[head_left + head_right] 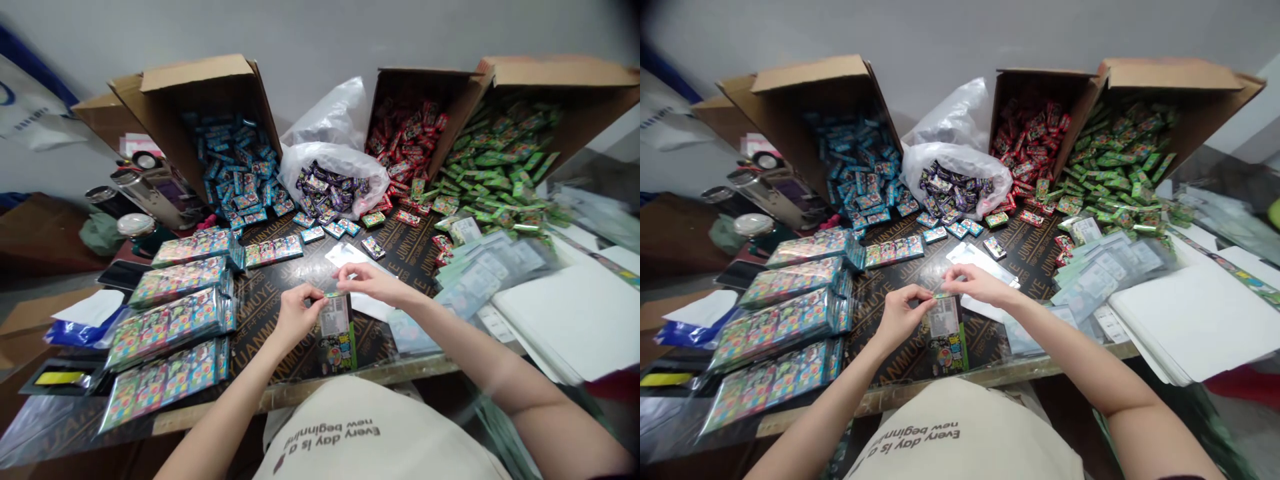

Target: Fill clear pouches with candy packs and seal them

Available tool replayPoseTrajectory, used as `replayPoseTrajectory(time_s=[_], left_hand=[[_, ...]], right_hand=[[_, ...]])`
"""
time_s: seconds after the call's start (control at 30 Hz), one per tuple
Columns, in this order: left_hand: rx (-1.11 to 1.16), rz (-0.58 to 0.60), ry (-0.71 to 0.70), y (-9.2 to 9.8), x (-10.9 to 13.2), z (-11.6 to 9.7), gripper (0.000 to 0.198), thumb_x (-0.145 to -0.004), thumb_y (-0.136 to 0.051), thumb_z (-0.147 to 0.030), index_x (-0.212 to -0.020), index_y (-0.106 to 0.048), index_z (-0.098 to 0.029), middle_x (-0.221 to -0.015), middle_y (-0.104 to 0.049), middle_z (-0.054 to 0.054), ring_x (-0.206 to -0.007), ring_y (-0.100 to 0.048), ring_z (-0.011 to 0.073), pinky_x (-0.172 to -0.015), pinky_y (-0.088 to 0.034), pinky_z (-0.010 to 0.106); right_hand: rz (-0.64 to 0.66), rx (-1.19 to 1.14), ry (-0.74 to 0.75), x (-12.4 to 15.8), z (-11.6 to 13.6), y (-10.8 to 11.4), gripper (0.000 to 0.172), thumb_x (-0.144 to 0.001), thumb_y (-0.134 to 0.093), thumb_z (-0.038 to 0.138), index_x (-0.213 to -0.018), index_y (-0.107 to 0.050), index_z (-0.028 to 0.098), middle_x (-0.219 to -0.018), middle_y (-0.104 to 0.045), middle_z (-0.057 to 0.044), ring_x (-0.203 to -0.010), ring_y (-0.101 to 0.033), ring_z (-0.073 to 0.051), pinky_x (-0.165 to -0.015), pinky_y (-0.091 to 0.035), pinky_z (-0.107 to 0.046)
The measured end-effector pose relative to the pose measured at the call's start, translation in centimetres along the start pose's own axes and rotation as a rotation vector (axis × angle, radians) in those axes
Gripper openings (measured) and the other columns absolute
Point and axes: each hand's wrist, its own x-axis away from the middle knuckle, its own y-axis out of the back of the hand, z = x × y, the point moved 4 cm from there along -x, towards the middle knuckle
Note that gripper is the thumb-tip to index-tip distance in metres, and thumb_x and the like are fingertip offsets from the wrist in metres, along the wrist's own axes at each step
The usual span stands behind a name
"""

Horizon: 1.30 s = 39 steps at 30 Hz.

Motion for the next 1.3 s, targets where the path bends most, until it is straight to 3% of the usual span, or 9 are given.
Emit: replayPoseTrajectory(time_s=[0.13, 0.47, 0.67, 0.77, 0.9, 0.97, 1.03, 1.17, 1.3], left_hand=[[0.022, -0.003, -0.01, 0.2, 0.2, -0.4, 0.007, -0.069, -0.056, -0.013, -0.069, -0.063, -0.015, -0.072, -0.066, 0.005, -0.068, -0.061, 0.0156, -0.066, -0.049, 0.028], [-0.061, -0.145, -0.054, -0.5, 0.7, -0.7, 0.019, -0.069, -0.064, -0.03, -0.06, -0.055, -0.016, -0.065, -0.062, 0.003, -0.061, -0.058, 0.0142, -0.061, -0.045, 0.027], [-0.183, -0.06, -0.118, -1.5, 1.2, -0.6, 0.014, -0.08, -0.053, -0.027, -0.077, -0.06, -0.016, -0.07, -0.057, 0.003, -0.066, -0.053, 0.0136, -0.063, -0.043, 0.025], [-0.265, 0.015, -0.198, -1.6, 1.1, -0.5, 0.022, -0.084, -0.046, -0.025, -0.099, -0.062, -0.02, -0.075, -0.053, 0.003, -0.07, -0.052, 0.0135, -0.064, -0.042, 0.025], [-0.379, 0.011, -0.128, 0.3, 0.4, 1.6, 0.025, -0.085, -0.044, -0.029, -0.096, -0.065, -0.02, -0.074, -0.051, 0.003, -0.068, -0.053, 0.0141, -0.063, -0.044, 0.026], [-0.528, 0.011, -0.081, 1.3, 0.2, 2.7, 0.027, -0.08, -0.052, -0.034, -0.1, -0.063, -0.02, -0.083, -0.055, 0.007, -0.08, -0.055, 0.0201, -0.074, -0.045, 0.034], [-0.662, 0.117, -0.124, 1.2, 0.2, 3.3, 0.047, -0.069, -0.064, -0.036, -0.113, -0.054, -0.022, -0.104, -0.055, 0.011, -0.102, -0.049, 0.0286, -0.09, -0.035, 0.048], [-0.666, 0.627, -0.283, -2.3, 1.8, 4.0, 0.077, -0.049, -0.079, -0.033, -0.118, -0.046, -0.028, -0.125, -0.046, 0.01, -0.118, -0.035, 0.0338, -0.098, -0.01, 0.063], [-0.626, 0.818, -0.27, -4.8, 2.8, 3.9, 0.063, -0.043, -0.08, -0.033, -0.099, -0.054, -0.021, -0.105, -0.055, 0.009, -0.1, -0.05, 0.028, -0.096, -0.022, 0.055]], right_hand=[[0.156, 0.018, -0.052, -1.7, -0.2, -1.9, 0.025, -0.071, -0.062, 0.038, -0.069, -0.053, 0.015, -0.067, -0.053, 0.003, -0.065, -0.047, -0.01, -0.062, -0.036, -0.023], [0.146, -0.02, -0.119, -2.7, -1.6, -1.9, 0.028, -0.066, -0.065, 0.038, -0.061, -0.05, 0.015, -0.054, -0.047, 0.006, -0.051, -0.039, -0.007, -0.05, -0.029, -0.02], [0.048, -0.079, -0.149, -2.6, -3.1, -2.4, 0.028, -0.06, -0.069, 0.033, -0.069, -0.048, 0.016, -0.052, -0.049, 0.007, -0.048, -0.042, -0.007, -0.049, -0.031, -0.019], [-0.041, -0.066, -0.151, -2.7, -4.1, -0.6, 0.03, -0.067, -0.063, 0.028, -0.091, -0.048, 0.018, -0.054, -0.052, 0.007, -0.049, -0.047, -0.009, -0.051, -0.036, -0.02], [-0.445, 0.552, -0.077, -2.3, -6.0, 5.0, 0.023, -0.079, -0.051, 0.022, -0.101, -0.054, 0.017, -0.078, -0.06, -0.003, -0.072, -0.055, -0.014, -0.067, -0.042, -0.027], [-0.509, 0.76, -0.084, -1.9, -7.7, 6.5, 0.018, -0.076, -0.057, 0.023, -0.091, -0.062, 0.016, -0.084, -0.059, -0.007, -0.082, -0.054, -0.018, -0.075, -0.04, -0.032], [-0.475, 0.801, -0.094, -1.5, -9.6, 6.7, 0.015, -0.072, -0.063, 0.024, -0.084, -0.066, 0.015, -0.082, -0.059, -0.008, -0.084, -0.052, -0.021, -0.078, -0.038, -0.034], [-0.425, 0.872, -0.065, -1.1, -11.8, 4.7, 0.011, -0.074, -0.062, 0.026, -0.078, -0.069, 0.018, -0.078, -0.06, -0.007, -0.081, -0.051, -0.02, -0.075, -0.037, -0.031], [-0.416, 0.932, -0.036, -0.7, -12.5, 3.2, 0.016, -0.08, -0.052, 0.02, -0.075, -0.067, 0.017, -0.078, -0.059, -0.007, -0.08, -0.051, -0.019, -0.073, -0.036, -0.029]])
